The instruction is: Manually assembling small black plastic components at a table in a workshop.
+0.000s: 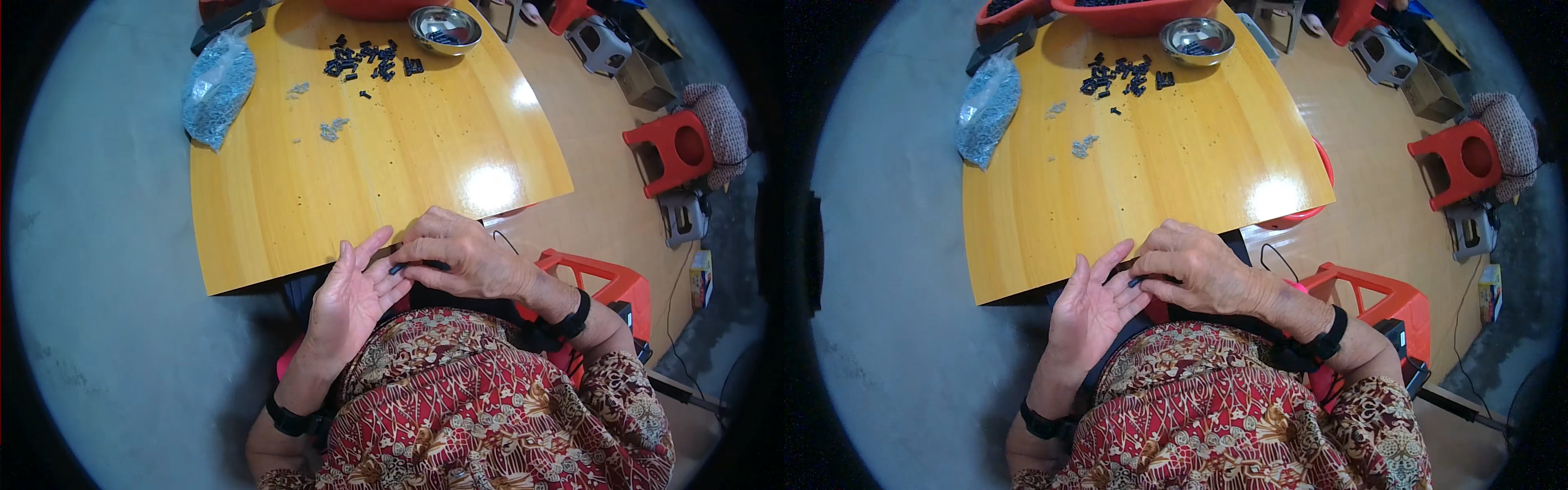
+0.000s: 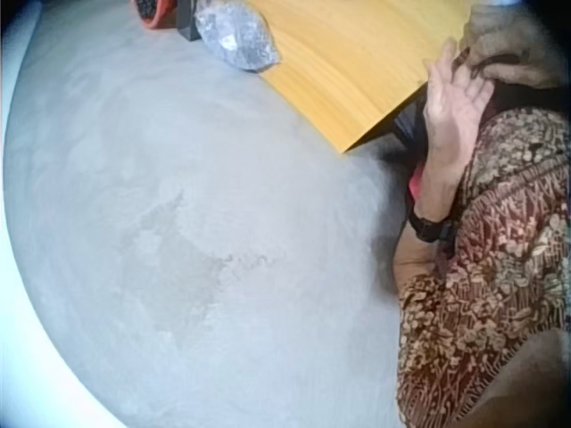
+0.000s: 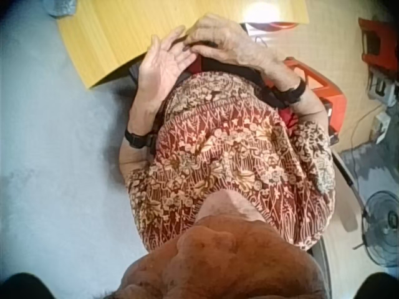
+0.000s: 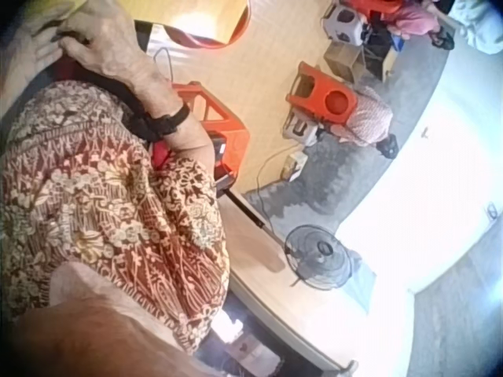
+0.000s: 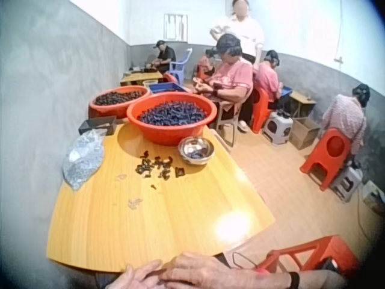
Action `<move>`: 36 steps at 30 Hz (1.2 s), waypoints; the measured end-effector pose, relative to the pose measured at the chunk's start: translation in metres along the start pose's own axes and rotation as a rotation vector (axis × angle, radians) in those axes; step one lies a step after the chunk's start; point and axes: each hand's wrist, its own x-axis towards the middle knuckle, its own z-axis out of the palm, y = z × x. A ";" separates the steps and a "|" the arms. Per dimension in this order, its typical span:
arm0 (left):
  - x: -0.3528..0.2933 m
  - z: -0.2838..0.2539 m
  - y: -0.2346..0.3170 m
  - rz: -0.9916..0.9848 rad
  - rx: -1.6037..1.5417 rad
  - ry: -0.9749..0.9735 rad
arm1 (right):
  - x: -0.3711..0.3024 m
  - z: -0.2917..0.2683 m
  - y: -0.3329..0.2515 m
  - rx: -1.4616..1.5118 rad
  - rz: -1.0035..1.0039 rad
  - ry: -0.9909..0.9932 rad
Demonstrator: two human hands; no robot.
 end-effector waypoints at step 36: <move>0.012 -0.001 0.005 0.227 0.361 0.217 | 0.012 -0.012 -0.009 0.247 0.053 0.152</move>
